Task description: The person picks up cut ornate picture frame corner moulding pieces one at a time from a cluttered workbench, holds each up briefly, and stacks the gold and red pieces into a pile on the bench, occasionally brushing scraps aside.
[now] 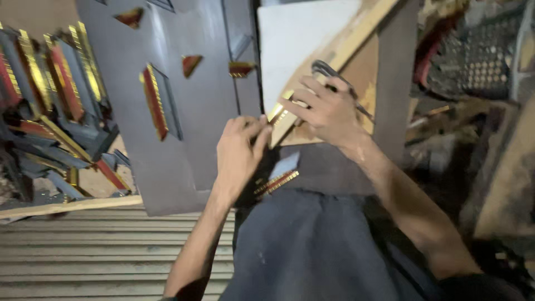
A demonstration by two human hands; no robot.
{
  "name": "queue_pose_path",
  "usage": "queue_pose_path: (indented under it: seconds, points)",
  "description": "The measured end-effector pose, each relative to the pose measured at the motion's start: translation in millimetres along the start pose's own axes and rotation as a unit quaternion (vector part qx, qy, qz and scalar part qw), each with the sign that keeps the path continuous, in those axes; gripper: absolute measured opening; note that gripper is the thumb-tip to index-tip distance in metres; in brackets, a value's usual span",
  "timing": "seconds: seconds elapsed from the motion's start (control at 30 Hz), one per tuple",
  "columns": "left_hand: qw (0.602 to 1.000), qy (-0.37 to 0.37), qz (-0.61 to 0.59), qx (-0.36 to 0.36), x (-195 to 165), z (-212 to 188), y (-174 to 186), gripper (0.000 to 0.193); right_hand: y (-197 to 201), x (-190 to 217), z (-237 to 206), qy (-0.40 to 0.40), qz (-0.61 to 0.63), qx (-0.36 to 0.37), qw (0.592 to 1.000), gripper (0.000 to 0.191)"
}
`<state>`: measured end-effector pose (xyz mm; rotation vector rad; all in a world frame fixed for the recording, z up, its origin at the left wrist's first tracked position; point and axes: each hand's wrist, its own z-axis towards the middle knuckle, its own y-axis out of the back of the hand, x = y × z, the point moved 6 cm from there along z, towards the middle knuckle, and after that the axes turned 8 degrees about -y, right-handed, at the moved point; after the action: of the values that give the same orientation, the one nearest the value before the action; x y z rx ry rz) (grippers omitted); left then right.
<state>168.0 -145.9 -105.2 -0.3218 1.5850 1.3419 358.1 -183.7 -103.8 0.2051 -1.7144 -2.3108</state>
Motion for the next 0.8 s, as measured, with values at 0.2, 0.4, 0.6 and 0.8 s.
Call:
queue_pose_path:
  seconds: [0.2,0.4,0.6,0.8]
  points:
    - [0.954,0.056,0.272,-0.114,61,0,104,0.018,-36,-70,84,-0.041,0.034,-0.042,0.998,0.035]
    - [0.915,0.062,0.373,-0.137,116,-21,126,0.027,10,-23,55,-0.046,0.15,0.016,0.988,0.038]
    - [0.924,0.23,0.19,-0.239,125,-32,132,0.03,37,8,21,-0.076,0.127,0.012,0.989,0.041]
    - [0.955,-0.026,0.056,-0.291,55,-43,116,0.026,26,25,-31,-0.147,0.311,0.015,0.939,0.03]
